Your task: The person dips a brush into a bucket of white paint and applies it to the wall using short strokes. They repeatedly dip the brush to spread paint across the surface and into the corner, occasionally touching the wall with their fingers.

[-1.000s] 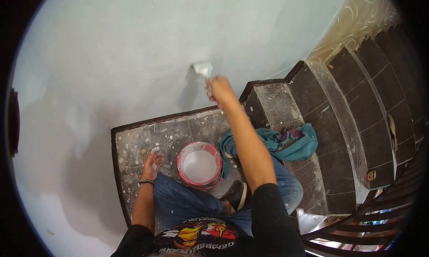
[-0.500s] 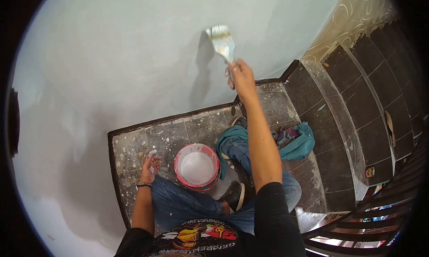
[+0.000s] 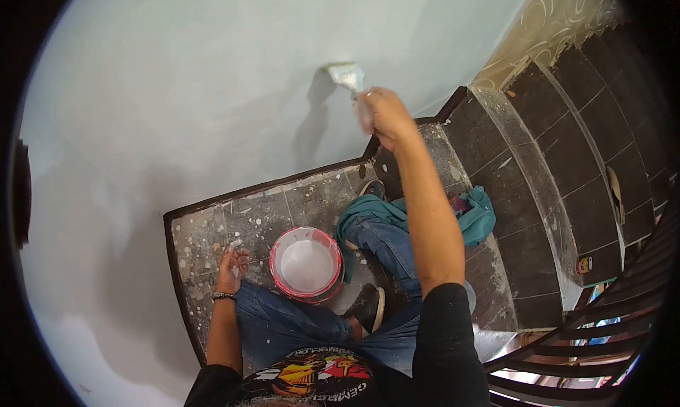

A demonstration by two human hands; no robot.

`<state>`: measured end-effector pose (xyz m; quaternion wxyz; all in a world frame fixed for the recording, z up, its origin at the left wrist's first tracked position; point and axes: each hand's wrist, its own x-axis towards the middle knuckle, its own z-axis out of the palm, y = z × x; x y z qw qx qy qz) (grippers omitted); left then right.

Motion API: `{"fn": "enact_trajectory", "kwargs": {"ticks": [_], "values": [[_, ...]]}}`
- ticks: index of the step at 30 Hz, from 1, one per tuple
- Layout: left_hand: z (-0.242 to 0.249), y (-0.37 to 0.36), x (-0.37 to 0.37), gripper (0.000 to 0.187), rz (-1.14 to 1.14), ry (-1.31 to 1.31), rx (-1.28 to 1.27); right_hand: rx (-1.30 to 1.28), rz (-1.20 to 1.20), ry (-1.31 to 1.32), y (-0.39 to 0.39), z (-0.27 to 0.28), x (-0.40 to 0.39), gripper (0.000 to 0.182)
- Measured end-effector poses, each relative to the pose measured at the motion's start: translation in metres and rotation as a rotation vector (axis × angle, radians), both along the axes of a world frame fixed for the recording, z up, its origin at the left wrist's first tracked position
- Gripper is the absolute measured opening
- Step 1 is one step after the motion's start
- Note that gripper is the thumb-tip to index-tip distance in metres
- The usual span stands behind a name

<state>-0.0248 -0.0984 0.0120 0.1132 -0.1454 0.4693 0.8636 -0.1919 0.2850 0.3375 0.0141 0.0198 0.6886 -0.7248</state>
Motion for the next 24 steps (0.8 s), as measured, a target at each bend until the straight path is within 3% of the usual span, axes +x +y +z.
{"fn": "enact_trajectory", "kwargs": {"ticks": [5,9,12,16,18,21,24], "values": [[0.003,0.002,-0.001,0.027,0.015,-0.018,-0.02,0.16,-0.162,0.297,0.011,0.024,0.027,0.021],[0.002,0.002,0.0,0.027,0.025,-0.01,-0.025,0.906,-0.527,0.763,0.015,-0.026,-0.012,0.042],[-0.004,0.001,-0.001,0.027,0.019,-0.008,-0.012,1.142,-0.545,0.516,-0.009,-0.069,-0.02,0.043],[-0.008,0.0,-0.001,0.028,0.011,-0.006,-0.009,1.172,-0.396,0.349,-0.024,-0.13,0.003,0.045],[-0.004,0.0,-0.002,0.034,-0.01,-0.003,-0.004,1.199,-0.369,0.532,-0.003,-0.189,0.0,0.034],[0.003,0.003,0.0,0.025,0.019,-0.016,-0.021,0.2,-0.048,-0.29,0.023,-0.186,0.002,0.021],[0.004,0.003,0.0,0.024,0.021,-0.021,-0.034,-0.258,-0.227,-0.23,0.025,-0.103,0.008,0.016]]}}
